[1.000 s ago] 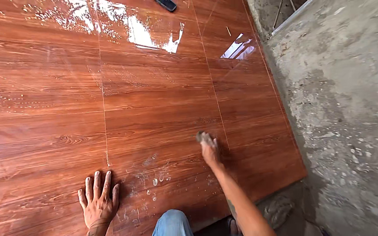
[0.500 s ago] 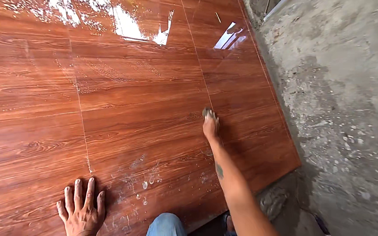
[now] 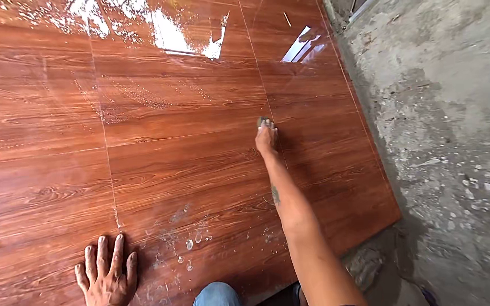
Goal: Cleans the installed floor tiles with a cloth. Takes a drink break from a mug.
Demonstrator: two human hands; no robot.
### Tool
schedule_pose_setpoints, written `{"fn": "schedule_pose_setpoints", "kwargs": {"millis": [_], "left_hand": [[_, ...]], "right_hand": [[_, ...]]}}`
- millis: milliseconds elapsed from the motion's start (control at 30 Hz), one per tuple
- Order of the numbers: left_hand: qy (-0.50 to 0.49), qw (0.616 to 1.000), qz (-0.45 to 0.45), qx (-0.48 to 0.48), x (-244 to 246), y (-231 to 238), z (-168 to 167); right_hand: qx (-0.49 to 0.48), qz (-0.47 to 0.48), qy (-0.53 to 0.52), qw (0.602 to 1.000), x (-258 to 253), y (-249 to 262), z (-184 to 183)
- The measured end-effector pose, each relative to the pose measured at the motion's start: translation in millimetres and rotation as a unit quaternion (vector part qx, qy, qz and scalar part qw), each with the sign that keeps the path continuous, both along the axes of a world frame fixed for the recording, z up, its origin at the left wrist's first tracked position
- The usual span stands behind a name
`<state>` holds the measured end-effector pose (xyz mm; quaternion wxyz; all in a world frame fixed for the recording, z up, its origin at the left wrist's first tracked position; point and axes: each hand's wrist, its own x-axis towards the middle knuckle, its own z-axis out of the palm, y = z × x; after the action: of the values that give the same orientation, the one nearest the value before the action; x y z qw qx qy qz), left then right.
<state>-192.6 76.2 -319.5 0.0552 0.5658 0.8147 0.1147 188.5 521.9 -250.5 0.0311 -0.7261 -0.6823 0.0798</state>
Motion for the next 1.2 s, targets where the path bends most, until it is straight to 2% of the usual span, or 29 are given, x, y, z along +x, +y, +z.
{"fn": "schedule_pose_setpoints", "kwargs": {"millis": [67,133,167,200,267,333,367,400,467,533,600,667,733,800,833,900,1000,1033,1100,1200], "left_hand": [[0.002,1.000,0.000,0.001,-2,-3,1],[-0.001,1.000,0.000,0.003,2,-4,1],[0.001,1.000,-0.001,0.003,1,-3,1],[0.003,1.000,-0.001,0.004,1,-2,-1],[0.004,1.000,-0.001,0.002,0,-3,-2],[0.001,1.000,-0.002,0.002,0,-5,-1],[-0.002,1.000,0.000,0.002,1,-5,-1],[-0.003,1.000,0.000,0.000,2,-5,1],[-0.003,1.000,0.000,0.002,2,-4,1],[-0.005,1.000,-0.003,-0.001,2,-5,2],[-0.006,1.000,0.000,-0.002,2,-3,0],[-0.005,1.000,-0.001,-0.005,0,-7,-1],[-0.005,1.000,-0.002,0.001,1,-6,0],[-0.003,1.000,0.000,-0.001,2,-4,1],[-0.004,1.000,0.001,-0.005,3,-5,4],[-0.004,1.000,-0.003,-0.012,2,-5,8],[-0.009,1.000,-0.004,-0.015,1,-2,8],[-0.006,1.000,-0.001,-0.014,2,-1,7],[0.008,1.000,0.000,-0.022,1,-1,6],[0.014,1.000,0.001,-0.019,2,1,8]], "right_hand": [[0.014,0.089,0.028,0.996,-26,-41,2],[0.033,0.197,0.035,0.979,-4,-87,-2],[0.027,0.212,0.022,0.977,17,-97,-4],[0.011,0.202,0.001,0.979,38,-92,-3],[-0.017,0.123,-0.035,0.992,62,-57,0],[-0.025,0.047,-0.036,0.998,53,-25,1],[-0.018,0.041,-0.034,0.998,46,-27,2],[-0.011,0.051,-0.026,0.998,41,-49,4],[0.045,0.072,0.005,0.996,53,-135,-8],[0.075,0.036,-0.007,0.996,82,-229,-26],[0.064,-0.005,-0.024,0.998,89,-262,-21],[0.057,-0.054,-0.018,0.997,69,-229,-11],[0.059,-0.089,0.006,0.994,44,-163,-17],[0.069,-0.061,0.033,0.995,21,-114,-26],[0.064,-0.032,0.045,0.996,15,-115,-27],[0.071,0.030,0.059,0.995,20,-175,-25],[0.111,-0.018,0.022,0.993,55,-309,-34],[0.105,-0.051,0.011,0.993,64,-331,-33],[0.104,-0.120,0.005,0.987,64,-317,-27],[0.102,-0.156,0.053,0.981,33,-206,-15]]}}
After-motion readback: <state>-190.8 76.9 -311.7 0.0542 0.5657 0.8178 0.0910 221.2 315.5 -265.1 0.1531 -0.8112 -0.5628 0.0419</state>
